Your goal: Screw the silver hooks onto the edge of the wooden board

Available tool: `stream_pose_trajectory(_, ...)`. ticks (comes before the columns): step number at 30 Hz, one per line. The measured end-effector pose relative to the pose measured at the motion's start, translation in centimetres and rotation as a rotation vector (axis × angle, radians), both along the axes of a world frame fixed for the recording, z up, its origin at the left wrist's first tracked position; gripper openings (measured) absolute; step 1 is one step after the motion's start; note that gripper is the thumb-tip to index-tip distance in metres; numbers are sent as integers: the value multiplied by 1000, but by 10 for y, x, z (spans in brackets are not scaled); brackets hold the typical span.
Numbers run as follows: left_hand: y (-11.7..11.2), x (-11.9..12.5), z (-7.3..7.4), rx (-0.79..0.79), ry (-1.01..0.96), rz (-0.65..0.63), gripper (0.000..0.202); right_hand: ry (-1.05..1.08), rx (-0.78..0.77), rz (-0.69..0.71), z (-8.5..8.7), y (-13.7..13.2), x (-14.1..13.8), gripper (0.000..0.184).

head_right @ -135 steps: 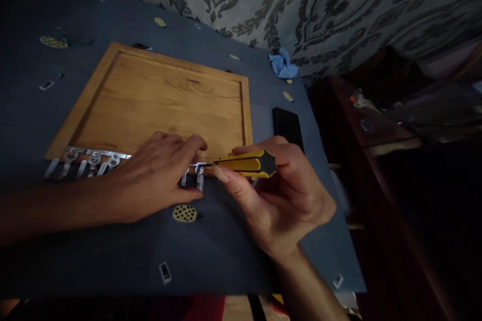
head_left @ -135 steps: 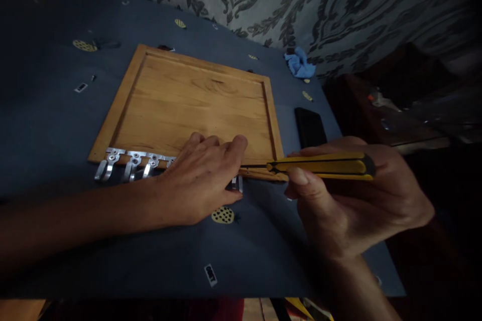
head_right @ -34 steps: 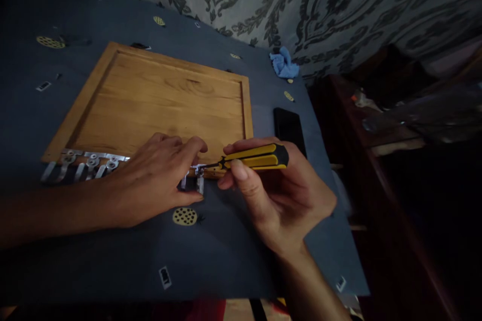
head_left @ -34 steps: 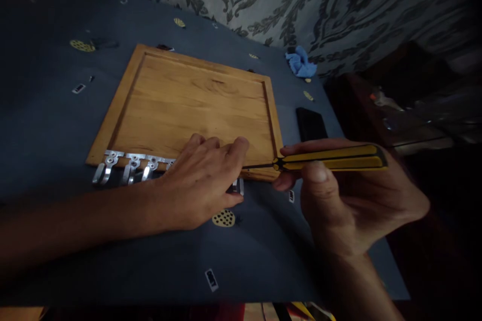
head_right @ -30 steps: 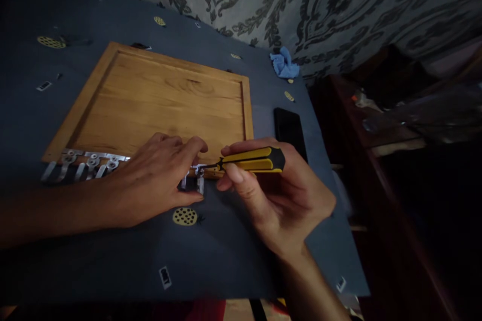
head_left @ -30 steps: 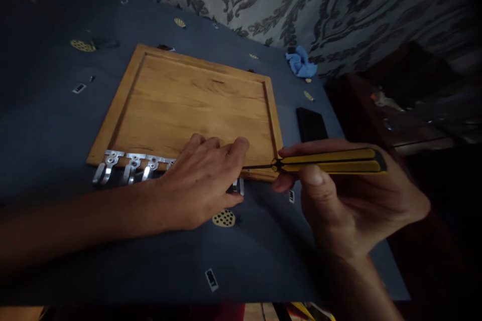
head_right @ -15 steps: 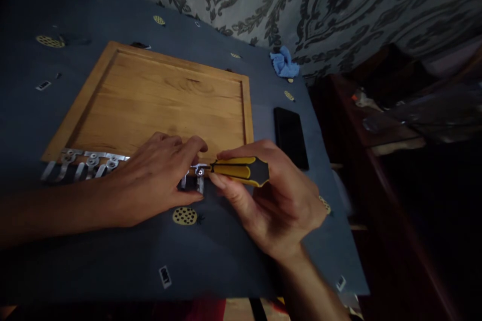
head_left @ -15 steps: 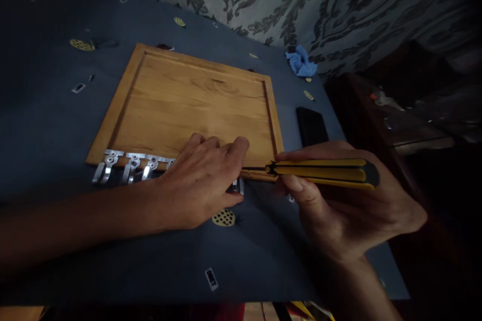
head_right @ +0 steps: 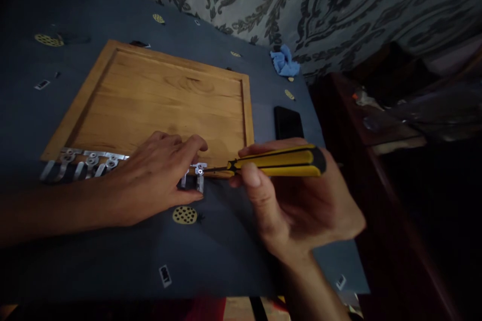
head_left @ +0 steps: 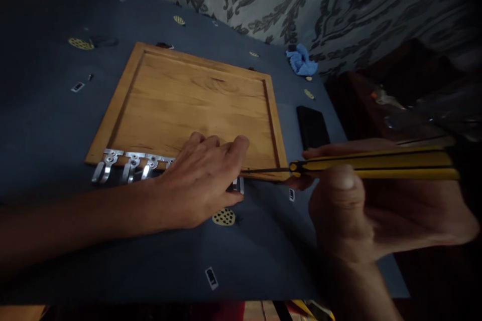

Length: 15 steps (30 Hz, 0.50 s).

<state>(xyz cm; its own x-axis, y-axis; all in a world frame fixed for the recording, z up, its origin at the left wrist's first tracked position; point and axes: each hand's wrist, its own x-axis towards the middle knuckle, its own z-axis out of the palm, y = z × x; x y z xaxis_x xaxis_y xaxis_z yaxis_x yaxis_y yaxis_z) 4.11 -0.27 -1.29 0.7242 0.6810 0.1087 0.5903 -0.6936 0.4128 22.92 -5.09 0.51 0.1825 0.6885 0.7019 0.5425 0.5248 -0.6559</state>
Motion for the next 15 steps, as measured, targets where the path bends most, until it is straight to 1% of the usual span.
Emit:
stream_pose_trajectory(3, 0, 1, 1, 5, 2, 1, 50, 3, 9, 103, -2, 3, 1, 18)
stream_pose_trajectory(5, 1, 1, 1, 7, 7, 4, 49, -16, 13, 127, -3, 5, 2, 21)
stream_pose_trajectory(8, 1, 2, 3, 2, 35, 12, 50, -20, -23, 121, -4, 4, 1, 21)
stream_pose_trajectory(12, 1, 2, 3, 4, 33, 14, 50, -5, -100, 91, -4, 0, -1, 13)
stream_pose_trajectory(15, 1, 2, 2, 4, 22, 14, 50, -34, -107, 69, -5, 0, -2, 11)
